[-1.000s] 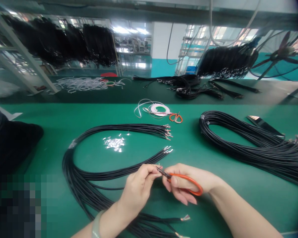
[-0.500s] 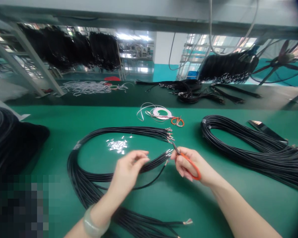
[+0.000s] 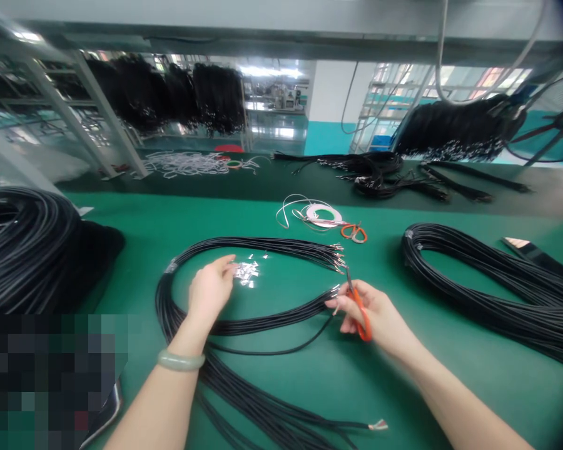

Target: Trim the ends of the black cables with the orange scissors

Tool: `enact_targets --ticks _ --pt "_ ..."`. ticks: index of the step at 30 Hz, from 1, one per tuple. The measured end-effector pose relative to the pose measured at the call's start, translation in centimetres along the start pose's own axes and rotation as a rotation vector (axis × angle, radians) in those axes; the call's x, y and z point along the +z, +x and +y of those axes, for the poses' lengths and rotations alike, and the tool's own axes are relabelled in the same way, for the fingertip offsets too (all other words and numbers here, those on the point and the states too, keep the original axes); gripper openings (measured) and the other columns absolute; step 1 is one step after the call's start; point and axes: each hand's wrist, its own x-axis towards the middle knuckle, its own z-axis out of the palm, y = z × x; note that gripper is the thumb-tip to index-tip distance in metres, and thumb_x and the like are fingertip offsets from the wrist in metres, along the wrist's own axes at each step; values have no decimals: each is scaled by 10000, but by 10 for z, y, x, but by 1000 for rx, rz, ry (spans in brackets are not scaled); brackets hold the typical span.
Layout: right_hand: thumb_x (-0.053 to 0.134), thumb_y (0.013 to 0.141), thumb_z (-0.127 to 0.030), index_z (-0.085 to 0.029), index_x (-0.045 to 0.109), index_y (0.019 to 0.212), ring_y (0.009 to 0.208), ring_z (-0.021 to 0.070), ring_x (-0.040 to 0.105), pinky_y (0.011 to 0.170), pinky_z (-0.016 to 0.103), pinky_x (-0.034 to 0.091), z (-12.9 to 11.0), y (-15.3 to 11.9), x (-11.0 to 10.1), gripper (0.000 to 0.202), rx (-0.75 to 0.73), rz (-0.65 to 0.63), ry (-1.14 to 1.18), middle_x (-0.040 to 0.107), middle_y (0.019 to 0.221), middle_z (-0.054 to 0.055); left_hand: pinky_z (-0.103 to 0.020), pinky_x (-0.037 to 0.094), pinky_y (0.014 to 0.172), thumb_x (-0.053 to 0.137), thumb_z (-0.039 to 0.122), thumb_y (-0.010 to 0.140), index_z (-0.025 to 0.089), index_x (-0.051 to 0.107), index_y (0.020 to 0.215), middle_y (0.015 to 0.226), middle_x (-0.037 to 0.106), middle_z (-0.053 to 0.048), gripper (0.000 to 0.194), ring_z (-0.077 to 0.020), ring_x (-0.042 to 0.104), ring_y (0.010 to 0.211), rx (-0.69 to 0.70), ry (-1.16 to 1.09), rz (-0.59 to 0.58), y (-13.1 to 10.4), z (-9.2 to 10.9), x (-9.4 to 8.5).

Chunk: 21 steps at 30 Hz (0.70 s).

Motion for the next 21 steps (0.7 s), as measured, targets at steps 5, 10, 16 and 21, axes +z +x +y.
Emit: enact_targets --ticks 5,10,16,21 --pt "810 711 -293 -202 493 868 569 124 660 546 214 519 -9 -10 -5 365 34 -219 164 696 692 -11 -391 464 890 470 176 868 194 683 1108 1121 690 -90 321 -281 607 1010 90 59 87 0 2 -2" --pt "855 625 -210 -169 527 836 540 161 684 500 248 550 -6 -16 -22 392 207 -687 218 728 649 30 -444 439 882 542 303 873 164 731 900 995 676 -119 236 -309 545 961 182 114 135 -8 14 0" --pt "888 554 -239 -150 561 829 391 103 594 362 167 464 3 -13 -29 437 341 -837 171 711 591 18 -305 478 750 557 262 905 211 716 901 932 670 -38 167 -197 584 857 569 -1 -179 -64 63 33" --pt "753 732 -455 -171 546 867 374 67 504 359 149 360 -11 -6 -32 376 61 -402 29 659 560 -13 -305 455 663 557 174 910 192 671 840 826 675 -22 136 -190 585 757 648 225 -159 -84 76 46"
